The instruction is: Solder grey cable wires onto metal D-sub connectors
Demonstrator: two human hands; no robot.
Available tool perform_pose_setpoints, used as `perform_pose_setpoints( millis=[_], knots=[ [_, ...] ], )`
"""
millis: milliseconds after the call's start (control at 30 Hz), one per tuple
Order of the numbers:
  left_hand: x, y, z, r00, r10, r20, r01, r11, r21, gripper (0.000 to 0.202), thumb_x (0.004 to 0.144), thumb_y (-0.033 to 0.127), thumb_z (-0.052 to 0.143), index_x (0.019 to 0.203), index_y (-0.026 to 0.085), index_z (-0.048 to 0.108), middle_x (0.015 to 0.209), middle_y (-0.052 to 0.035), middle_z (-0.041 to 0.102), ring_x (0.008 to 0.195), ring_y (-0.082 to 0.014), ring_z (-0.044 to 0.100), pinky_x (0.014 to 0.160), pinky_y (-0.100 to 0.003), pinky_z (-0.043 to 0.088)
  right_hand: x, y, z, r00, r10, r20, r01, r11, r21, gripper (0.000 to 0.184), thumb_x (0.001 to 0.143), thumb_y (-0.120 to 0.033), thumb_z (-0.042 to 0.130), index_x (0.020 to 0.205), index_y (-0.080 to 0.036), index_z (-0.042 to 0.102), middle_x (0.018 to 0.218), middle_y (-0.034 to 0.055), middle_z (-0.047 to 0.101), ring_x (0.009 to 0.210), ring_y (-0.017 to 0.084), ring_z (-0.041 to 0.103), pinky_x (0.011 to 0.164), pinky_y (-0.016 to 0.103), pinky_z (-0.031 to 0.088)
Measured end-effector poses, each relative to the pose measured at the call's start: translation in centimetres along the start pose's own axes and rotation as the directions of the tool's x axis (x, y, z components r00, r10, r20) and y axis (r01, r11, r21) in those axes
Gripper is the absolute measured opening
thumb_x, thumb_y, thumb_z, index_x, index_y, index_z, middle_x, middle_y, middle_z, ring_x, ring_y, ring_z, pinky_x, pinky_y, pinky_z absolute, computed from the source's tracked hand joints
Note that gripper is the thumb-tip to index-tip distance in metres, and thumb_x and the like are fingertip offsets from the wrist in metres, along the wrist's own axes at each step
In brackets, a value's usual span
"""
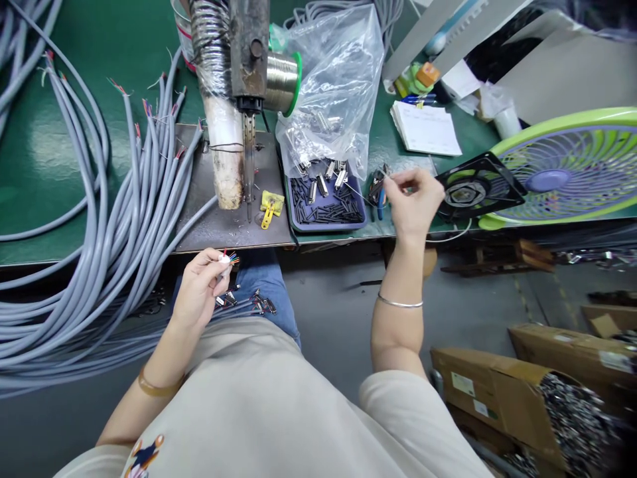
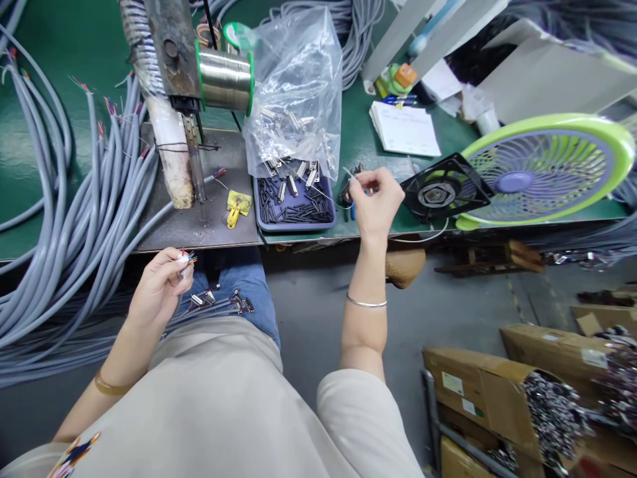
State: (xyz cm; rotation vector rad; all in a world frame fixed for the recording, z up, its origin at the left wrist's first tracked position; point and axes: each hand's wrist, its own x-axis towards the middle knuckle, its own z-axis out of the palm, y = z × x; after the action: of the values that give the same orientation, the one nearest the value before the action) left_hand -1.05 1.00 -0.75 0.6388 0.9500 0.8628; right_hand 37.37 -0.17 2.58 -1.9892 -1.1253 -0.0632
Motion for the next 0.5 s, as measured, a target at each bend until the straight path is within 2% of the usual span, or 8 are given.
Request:
perform_pose_setpoints(
  millis=[67,133,200,333,500],
  knots=[
    [0.1,0.0,0.2,1.000,-0.003,0.000,0.003,1.000,0.000,0.023,0.063,0.021,0.079,0.065,0.017,0.056,0.053,0.0060,0.052,0.038,-0.0017,0.034,0.038,-0.014,0.022,-0.6,-0.8,-0.6,1.000,0.002,-0.014,0.001,0.974,0.226,0.024,0.081,-0.041,0.070,0.074,-0.029,0.050,0.092,0.0035,0.070,0.081,0.022,0.068,0.071,0.041,0.058],
    [0.1,-0.1,0.4,1.000,-0.006,0.002,0.006,1.000,0.001,0.022,0.063,0.022,0.079,0.065,0.017,0.057,0.053,0.0059,0.052,0.038,-0.0016,0.034,0.038,-0.014,0.022,-1.4,-2.0,-0.8,0.999,0.012,0.041,-0.027,0.929,0.370,0.031,0.080,-0.048,0.072,0.075,-0.029,0.047,0.094,0.0017,0.068,0.074,0.019,0.068,0.064,0.039,0.058],
    [0.0,0.0,0.6,1.000,-0.004,0.008,0.004,1.000,0.002,0.022,0.063,0.022,0.079,0.064,0.017,0.057,0.053,0.0055,0.052,0.038,-0.0016,0.034,0.038,-0.014,0.021,-2.5,-3.4,-0.7,0.996,0.014,0.090,-0.053,0.895,0.444,0.035,0.082,-0.052,0.069,0.077,-0.028,0.044,0.097,0.0012,0.067,0.070,0.018,0.070,0.061,0.037,0.059],
    [-0.2,0.2,1.2,0.999,0.013,0.031,-0.014,1.000,0.014,0.020,0.063,0.022,0.079,0.064,0.016,0.061,0.052,0.0050,0.052,0.038,-0.0022,0.035,0.038,-0.015,0.021,-5.3,-6.7,-0.3,0.971,0.028,0.237,-0.156,0.825,0.543,0.041,0.082,-0.054,0.070,0.077,-0.025,0.041,0.103,0.0008,0.065,0.077,0.017,0.076,0.062,0.031,0.062],
    [-0.1,0.4,1.7,0.997,0.021,0.073,-0.022,1.000,0.009,0.018,0.064,0.022,0.080,0.066,0.016,0.063,0.052,0.0048,0.051,0.038,-0.0023,0.034,0.038,-0.015,0.022,-8.8,-10.0,0.5,0.946,-0.016,0.324,-0.204,0.749,0.631,0.047,0.077,-0.054,0.080,0.073,-0.025,0.044,0.094,-0.0003,0.063,0.066,0.015,0.073,0.057,0.029,0.064]
  ],
)
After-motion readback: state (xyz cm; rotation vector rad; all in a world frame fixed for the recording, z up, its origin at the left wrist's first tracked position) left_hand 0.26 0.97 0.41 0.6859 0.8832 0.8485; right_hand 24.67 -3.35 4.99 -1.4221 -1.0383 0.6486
